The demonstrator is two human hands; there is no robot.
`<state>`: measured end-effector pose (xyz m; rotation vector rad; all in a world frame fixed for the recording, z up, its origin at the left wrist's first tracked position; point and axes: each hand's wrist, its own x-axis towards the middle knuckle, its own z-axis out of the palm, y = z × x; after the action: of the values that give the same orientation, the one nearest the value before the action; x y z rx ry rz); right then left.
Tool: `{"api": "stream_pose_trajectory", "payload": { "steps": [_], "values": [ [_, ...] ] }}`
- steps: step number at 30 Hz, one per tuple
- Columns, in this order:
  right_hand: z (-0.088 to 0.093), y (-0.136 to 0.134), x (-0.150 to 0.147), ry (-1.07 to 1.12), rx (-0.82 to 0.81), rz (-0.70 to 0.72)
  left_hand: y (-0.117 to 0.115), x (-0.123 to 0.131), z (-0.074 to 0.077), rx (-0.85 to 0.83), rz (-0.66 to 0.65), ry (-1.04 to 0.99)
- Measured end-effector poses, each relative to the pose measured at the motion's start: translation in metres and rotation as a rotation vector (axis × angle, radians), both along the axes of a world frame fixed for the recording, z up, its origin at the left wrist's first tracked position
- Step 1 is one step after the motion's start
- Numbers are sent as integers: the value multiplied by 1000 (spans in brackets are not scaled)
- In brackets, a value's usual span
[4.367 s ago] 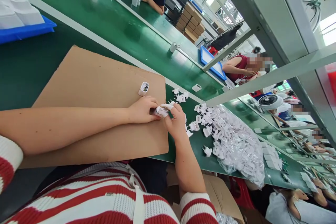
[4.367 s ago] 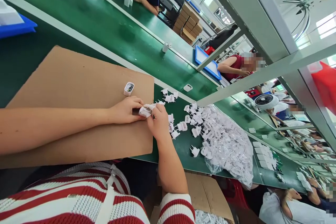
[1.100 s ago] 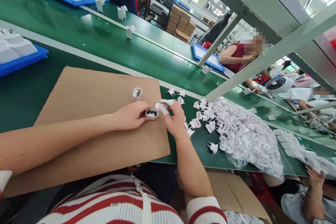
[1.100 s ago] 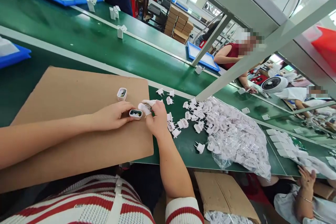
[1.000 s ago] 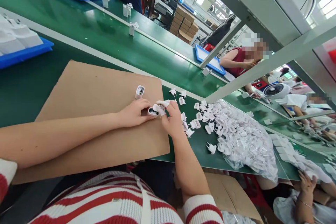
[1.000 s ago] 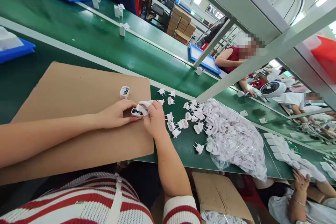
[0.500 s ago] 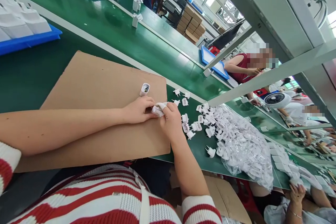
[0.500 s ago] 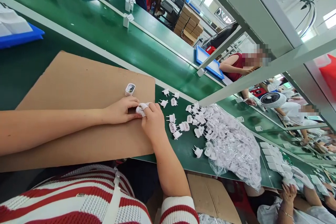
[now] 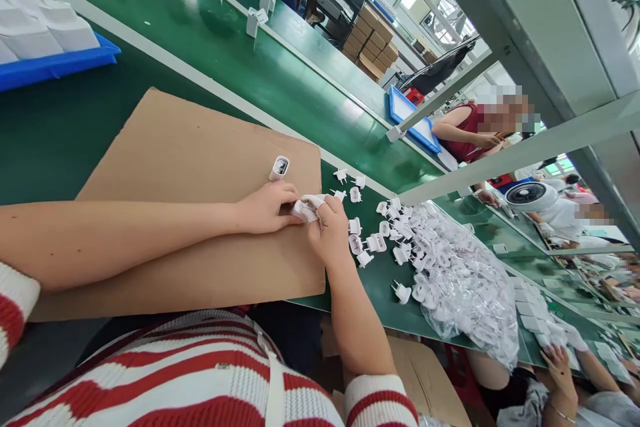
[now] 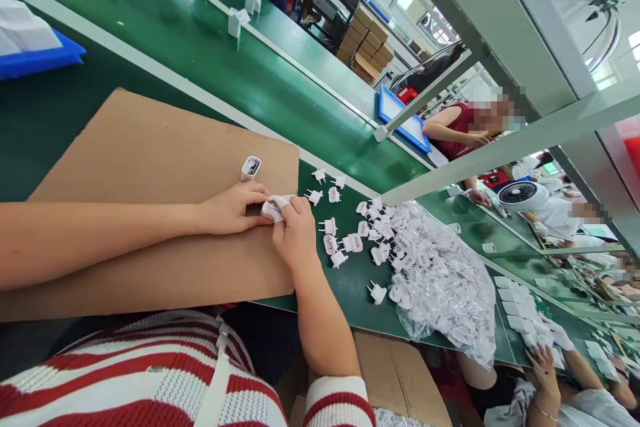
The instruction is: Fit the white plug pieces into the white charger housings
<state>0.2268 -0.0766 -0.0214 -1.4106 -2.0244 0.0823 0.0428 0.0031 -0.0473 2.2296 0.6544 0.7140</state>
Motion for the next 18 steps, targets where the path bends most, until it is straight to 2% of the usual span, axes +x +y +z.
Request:
{"api": "stream_pose_trajectory", "payload": {
  "steps": [7, 12, 18],
  "values": [
    [7, 4, 0, -124, -9, -39, 1, 0, -1, -1, 0, -20],
    [11, 9, 4, -209, -9, 23, 1, 0, -1, -26, 8, -11],
    [-1, 12, 4, -104, -14, -62, 1, 3, -6, -3, 36, -27]
  ]
}}
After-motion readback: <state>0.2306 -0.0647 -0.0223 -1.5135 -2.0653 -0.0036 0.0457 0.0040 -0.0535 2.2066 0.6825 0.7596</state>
